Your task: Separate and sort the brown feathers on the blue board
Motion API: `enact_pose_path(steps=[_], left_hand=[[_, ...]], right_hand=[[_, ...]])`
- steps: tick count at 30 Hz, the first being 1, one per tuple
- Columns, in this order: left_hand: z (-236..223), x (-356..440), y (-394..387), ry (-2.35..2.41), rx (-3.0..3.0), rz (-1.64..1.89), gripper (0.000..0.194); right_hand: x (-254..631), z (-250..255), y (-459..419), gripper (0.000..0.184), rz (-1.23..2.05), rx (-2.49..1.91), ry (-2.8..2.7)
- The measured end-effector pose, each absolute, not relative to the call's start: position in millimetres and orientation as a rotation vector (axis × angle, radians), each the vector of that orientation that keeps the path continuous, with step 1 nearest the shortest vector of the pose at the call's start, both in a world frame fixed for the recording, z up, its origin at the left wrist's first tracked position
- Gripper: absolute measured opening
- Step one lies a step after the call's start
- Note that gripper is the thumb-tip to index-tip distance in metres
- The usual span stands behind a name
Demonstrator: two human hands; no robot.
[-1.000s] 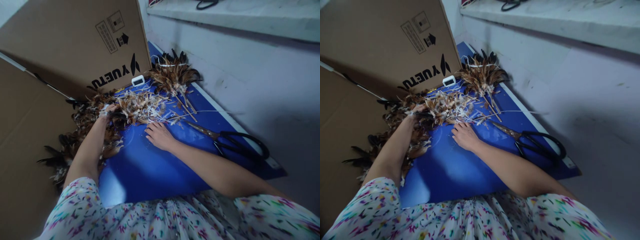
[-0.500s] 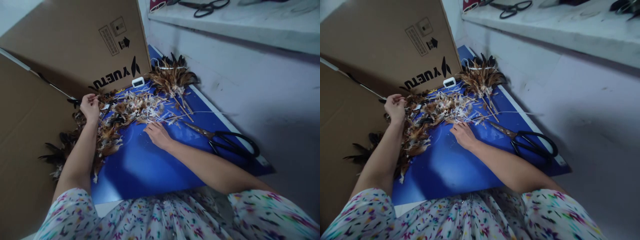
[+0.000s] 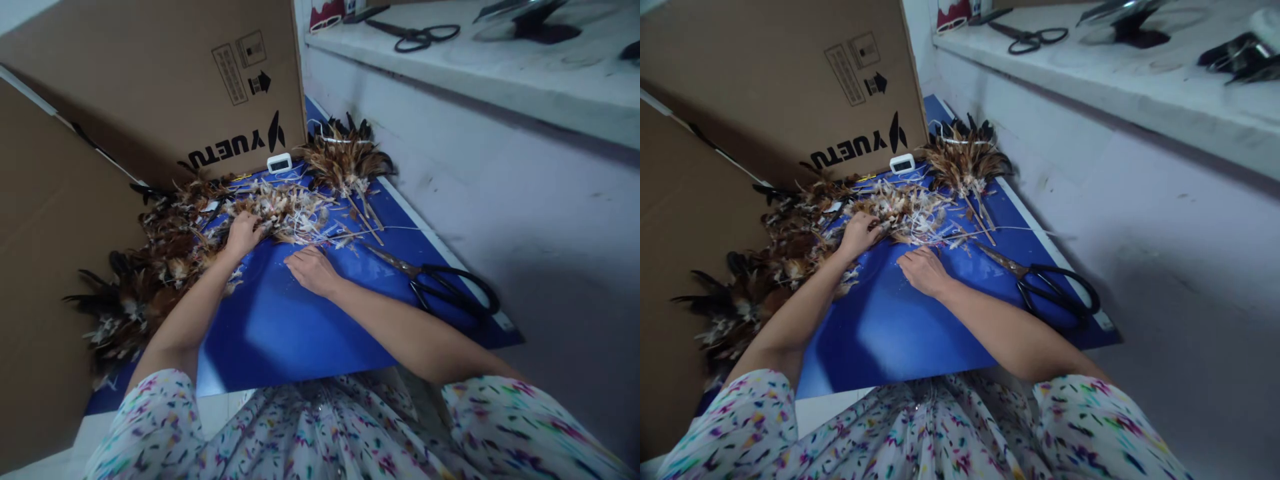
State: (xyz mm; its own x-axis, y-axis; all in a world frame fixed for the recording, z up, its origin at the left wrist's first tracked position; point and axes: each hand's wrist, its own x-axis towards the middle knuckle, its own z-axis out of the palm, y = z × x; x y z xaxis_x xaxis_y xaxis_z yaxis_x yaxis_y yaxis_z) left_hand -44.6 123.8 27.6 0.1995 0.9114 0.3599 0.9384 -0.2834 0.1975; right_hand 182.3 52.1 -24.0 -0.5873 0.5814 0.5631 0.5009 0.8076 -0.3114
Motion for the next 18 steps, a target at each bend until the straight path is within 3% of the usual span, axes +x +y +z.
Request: enact_pose_path(steps=[7, 14, 18], left_hand=[[13, -47, 132, -1.93, -2.385, -0.589, 0.01], [46, -35, 101, -1.793, -2.334, -1.012, 0.01], [52, -15, 71, -1.944, -2.301, -1.33, 0.011]], right_hand=[[184, -18, 51, 0.021, 0.234, -0.834, -2.376], [186, -18, 54, 0.021, 0.459, -0.863, -2.068], [188, -12, 55, 0.02, 0.659, -0.847, -1.787]])
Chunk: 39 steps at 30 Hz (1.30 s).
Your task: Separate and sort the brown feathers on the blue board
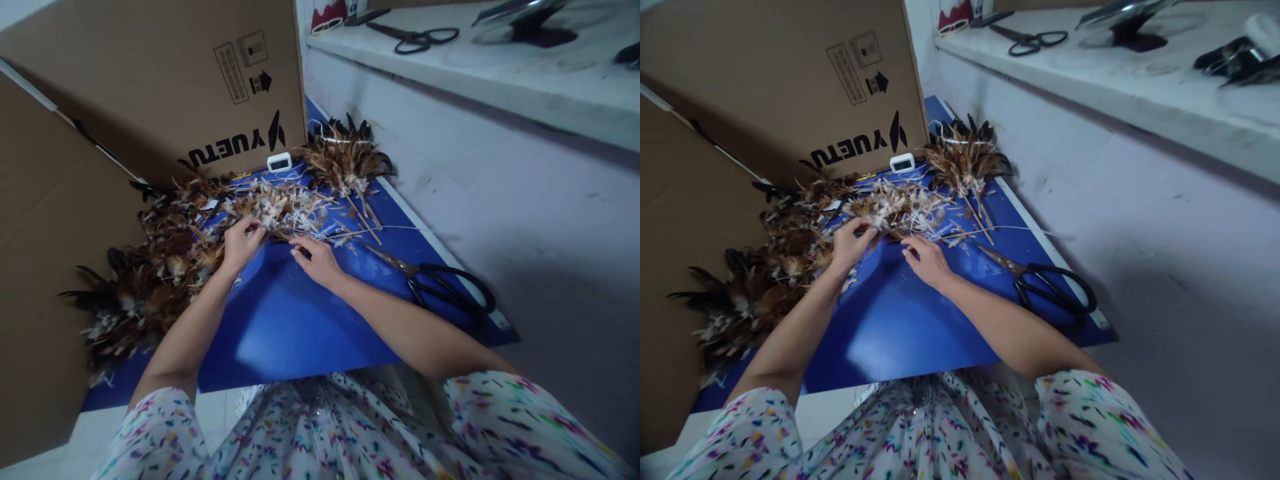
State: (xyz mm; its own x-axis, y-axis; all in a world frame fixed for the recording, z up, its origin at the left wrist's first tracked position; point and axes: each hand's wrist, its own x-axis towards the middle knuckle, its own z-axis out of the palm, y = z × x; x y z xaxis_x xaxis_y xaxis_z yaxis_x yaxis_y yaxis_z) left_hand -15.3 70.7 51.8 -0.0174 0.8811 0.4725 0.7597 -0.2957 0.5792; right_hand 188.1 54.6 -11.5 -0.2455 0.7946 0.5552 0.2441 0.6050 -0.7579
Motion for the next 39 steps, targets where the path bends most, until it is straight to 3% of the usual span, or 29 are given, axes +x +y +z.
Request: enact_pose_path(steps=[5, 10, 15, 21, 25, 39], left_hand=[[35, 10, 43, 1.512, 1.606, 1.244, 0.016], [20, 21, 30, 1.463, 1.512, 1.192, 0.017], [11, 23, 28, 1.422, 1.46, 1.158, 0.02], [11, 30, 26, 1.21, 1.139, 1.058, 0.045], [12, 31, 25, 1.153, 1.151, 1.007, 0.036], [1, 30, 27, 1.221, 1.21, 1.069, 0.034]], right_hand=[[191, 0, 56, 0.028, 0.992, -0.886, -1.495], [193, 0, 61, 0.029, 1.18, -0.863, -1.375], [194, -2, 61, 0.023, 1.22, -0.832, -1.42], [193, -2, 58, 0.019, 1.301, -0.848, -1.425], [192, -5, 59, 0.021, 1.298, -0.883, -1.459], [193, -11, 59, 0.019, 1.214, -0.994, -1.481]])
